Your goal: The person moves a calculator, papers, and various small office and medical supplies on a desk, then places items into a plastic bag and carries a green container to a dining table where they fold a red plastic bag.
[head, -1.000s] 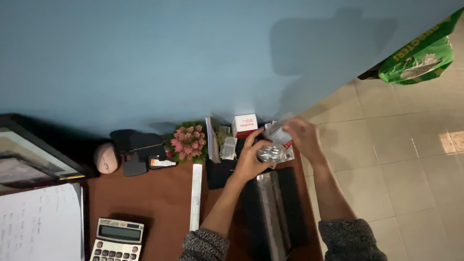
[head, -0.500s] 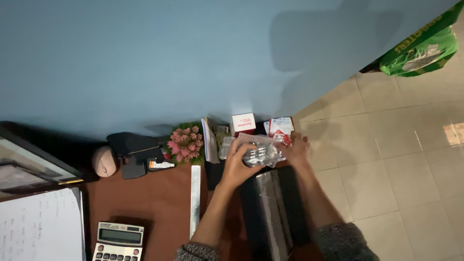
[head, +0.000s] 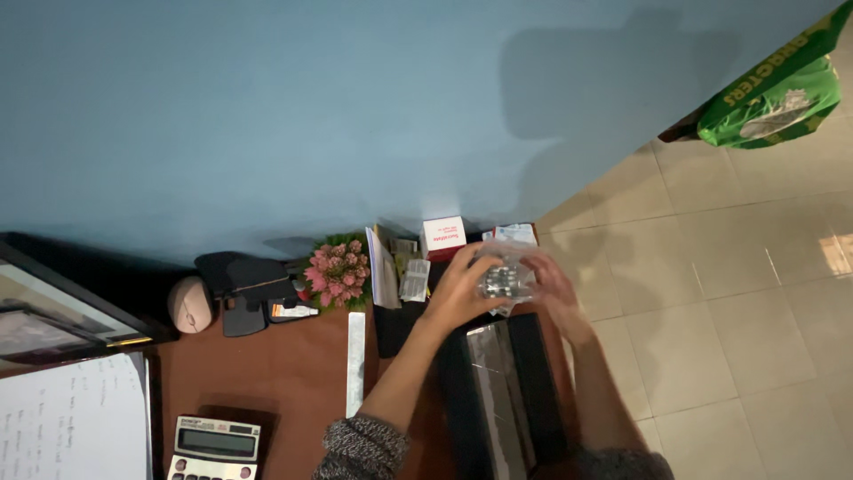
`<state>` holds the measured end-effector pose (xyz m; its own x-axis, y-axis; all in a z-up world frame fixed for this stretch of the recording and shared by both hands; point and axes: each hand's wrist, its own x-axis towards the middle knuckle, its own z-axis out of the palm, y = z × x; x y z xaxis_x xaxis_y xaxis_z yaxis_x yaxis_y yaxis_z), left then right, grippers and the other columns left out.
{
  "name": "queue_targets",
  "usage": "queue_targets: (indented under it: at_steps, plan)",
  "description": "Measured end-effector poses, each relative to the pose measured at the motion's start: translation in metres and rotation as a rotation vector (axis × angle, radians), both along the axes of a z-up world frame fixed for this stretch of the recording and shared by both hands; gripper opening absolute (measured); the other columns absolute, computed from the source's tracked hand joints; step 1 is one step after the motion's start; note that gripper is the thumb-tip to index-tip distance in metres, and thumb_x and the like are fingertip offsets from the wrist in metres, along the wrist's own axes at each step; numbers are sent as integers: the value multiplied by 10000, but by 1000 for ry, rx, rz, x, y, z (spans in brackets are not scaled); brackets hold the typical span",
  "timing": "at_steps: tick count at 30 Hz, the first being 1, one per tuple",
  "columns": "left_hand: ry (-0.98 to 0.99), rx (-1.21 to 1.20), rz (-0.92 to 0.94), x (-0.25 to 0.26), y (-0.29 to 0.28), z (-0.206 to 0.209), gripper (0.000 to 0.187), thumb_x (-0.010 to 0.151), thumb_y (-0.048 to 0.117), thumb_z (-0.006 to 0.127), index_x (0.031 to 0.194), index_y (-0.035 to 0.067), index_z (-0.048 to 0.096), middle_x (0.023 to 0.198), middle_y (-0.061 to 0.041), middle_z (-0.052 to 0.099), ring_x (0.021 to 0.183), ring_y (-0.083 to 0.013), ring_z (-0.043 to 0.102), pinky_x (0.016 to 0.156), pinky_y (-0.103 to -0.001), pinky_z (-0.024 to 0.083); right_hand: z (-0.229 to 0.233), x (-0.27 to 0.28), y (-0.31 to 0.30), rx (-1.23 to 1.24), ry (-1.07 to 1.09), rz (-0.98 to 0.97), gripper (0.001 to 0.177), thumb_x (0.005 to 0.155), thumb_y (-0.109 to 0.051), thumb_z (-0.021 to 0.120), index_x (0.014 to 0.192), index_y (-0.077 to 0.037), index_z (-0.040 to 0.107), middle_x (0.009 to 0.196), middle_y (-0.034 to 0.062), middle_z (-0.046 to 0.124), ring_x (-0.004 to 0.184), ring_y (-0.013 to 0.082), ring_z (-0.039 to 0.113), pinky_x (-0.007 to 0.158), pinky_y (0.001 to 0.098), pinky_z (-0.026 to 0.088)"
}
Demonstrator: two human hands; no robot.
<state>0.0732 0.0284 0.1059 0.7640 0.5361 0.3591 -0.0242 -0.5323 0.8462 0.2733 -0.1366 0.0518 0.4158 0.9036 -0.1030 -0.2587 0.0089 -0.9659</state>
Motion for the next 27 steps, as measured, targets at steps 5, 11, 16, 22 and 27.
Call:
queue_targets:
  at_steps: [5, 11, 16, 22, 27]
  plan:
    - [-136, -239, -120, 7, -8, 18, 878, 649, 215, 965, 1412, 137, 538, 1440, -166, 550, 1398, -381, 549, 1185, -448, 461, 6, -15, 20, -69, -643, 130, 1177, 701, -151, 869, 1617, -84, 132, 1443, 131, 515, 1282, 256, 551, 1043, 395, 481]
    - [-125, -164, -102, 6, 0, 28, 1209, 567, 205, 972, 1546, 18, 287, 1529, -256, 392, 1439, -428, 374, 1195, -449, 330, -14, -19, 36, -172, -254, 37, 1113, 629, -70, 867, 1571, -102, 274, 1294, 98, 589, 1011, 185, 661, 730, 346, 583]
    - [-37, -315, 112, 10, 1, 11, 351, 986, 192, 765, 1252, -17, 670, 1224, -189, 660, 1149, -331, 677, 1016, -371, 526, -4, -12, 21, -83, -264, 183, 892, 692, -21, 867, 1499, -15, 487, 1271, 123, 622, 1089, 166, 645, 848, 334, 588]
    - [-252, -222, 322, 21, -1, 24, 182, 987, 133, 686, 1082, -10, 749, 1041, -165, 723, 934, -307, 705, 829, -361, 555, 26, 27, 6, -372, -299, 61, 676, 731, -29, 878, 1327, 41, 567, 1209, 134, 705, 1103, 221, 700, 927, 367, 618]
    - [-240, -357, 375, 21, 3, 40, 184, 973, 147, 697, 1065, -5, 749, 996, -151, 732, 838, -239, 724, 720, -314, 572, 59, 39, -17, 40, -271, -94, 621, 777, 17, 813, 1336, -19, 544, 1281, 80, 654, 1192, 187, 645, 1009, 345, 557]
